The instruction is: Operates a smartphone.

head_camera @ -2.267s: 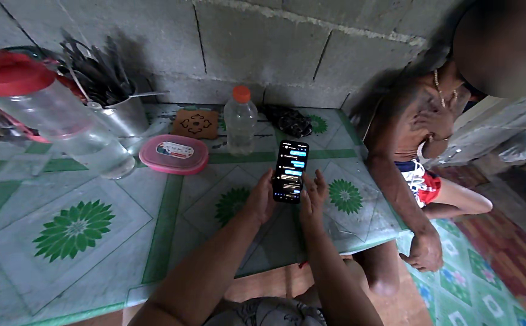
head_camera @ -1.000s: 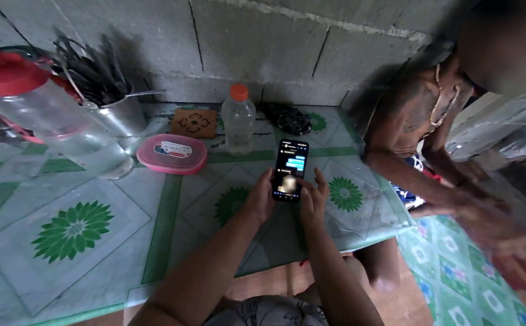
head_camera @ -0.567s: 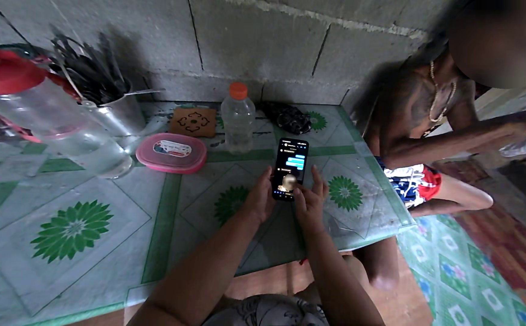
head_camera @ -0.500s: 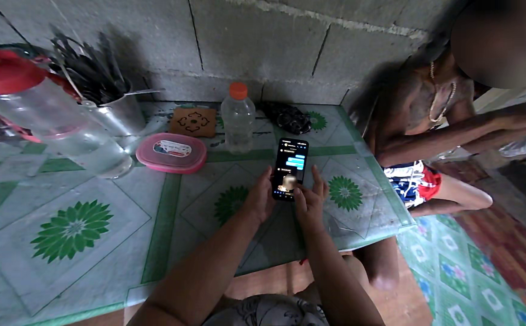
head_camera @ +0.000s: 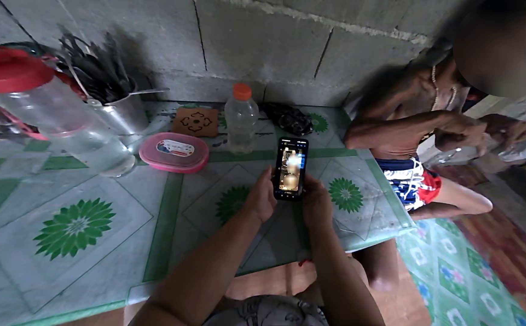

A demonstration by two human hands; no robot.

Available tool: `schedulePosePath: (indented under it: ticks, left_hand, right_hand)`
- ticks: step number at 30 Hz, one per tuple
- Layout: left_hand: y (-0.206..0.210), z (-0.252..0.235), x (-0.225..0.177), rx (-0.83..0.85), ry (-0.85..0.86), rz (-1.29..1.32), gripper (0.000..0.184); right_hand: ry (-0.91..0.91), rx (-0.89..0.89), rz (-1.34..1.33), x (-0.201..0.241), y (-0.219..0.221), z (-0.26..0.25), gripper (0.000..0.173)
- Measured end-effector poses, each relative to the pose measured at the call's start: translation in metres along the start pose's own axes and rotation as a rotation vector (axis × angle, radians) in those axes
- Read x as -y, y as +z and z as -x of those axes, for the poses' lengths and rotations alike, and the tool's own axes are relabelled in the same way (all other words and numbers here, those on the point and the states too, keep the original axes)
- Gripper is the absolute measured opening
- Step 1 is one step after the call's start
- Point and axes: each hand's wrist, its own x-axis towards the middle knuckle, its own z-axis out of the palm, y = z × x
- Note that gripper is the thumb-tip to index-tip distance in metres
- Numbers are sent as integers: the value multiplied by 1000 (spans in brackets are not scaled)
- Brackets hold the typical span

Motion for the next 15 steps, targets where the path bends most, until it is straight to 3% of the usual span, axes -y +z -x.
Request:
schedulePosePath:
  ticks: [4,11,15]
  left_hand:
    - [0,2,-1,15,-6,-1,65]
    - [4,3,-3,51,-68,111,47]
    - [5,4,-1,35,-49,54,47]
  right_hand:
    - [35,-2,-86,-3,0,-1,56]
    - [38,-29,-289,-5,-3,-1,34]
    - [-5,-105,-10,7,1,-2,50]
